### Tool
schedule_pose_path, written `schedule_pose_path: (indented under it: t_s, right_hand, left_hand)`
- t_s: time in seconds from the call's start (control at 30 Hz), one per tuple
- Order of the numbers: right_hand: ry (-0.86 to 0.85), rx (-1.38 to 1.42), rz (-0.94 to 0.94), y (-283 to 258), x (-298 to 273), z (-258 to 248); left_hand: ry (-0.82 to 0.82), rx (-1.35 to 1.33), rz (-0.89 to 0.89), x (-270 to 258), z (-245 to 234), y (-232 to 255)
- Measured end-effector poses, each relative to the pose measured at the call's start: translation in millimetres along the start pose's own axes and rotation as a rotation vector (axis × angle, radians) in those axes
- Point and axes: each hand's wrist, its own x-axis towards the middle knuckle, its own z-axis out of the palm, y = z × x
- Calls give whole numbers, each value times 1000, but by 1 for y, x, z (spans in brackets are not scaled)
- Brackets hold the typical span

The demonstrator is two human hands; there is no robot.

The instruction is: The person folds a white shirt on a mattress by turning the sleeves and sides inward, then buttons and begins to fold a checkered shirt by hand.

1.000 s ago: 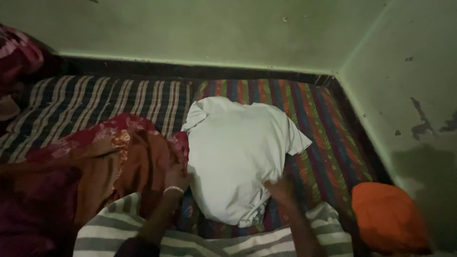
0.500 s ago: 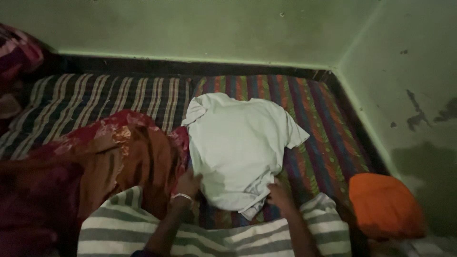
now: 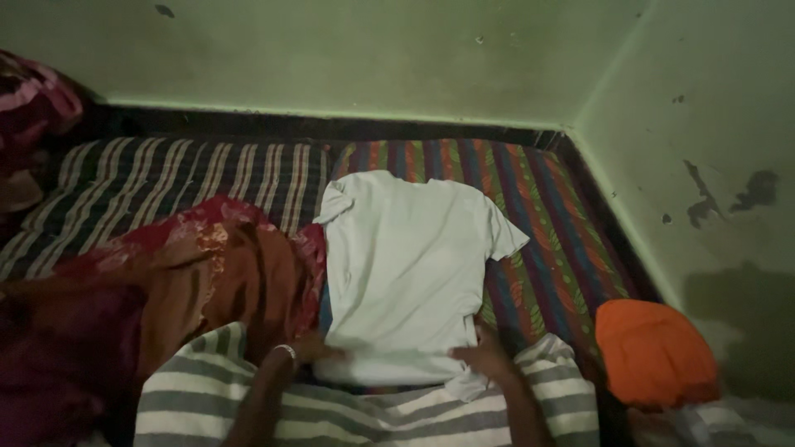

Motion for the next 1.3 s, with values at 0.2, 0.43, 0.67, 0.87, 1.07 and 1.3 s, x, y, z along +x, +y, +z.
schedule_pose_path:
  t_s: [0.2,0.43,0.67,0.87,1.07,1.3]
  right_hand:
    - [35,-122,-110,26,18,-17]
    - [-8,-238,-54,8,-13,-34]
    - [160,-628,-249,6,-19,-34]
    - [354,-918,-73,-31,-51,-40]
    - [273,-519,-743,-35,-54,-15]
    - [-265,-811,-184,-47,-70,-5]
  left_hand:
    - [40,41,535,-53,-12,14]
    - [188,31,359,-24,-6,-19]
    - [193,296,169,-13,7,-45]
    - [200,483,133,-11,3,-47]
    - [364,585,242,-47,17,-32]
    - [398,448,249,-39,33,-33]
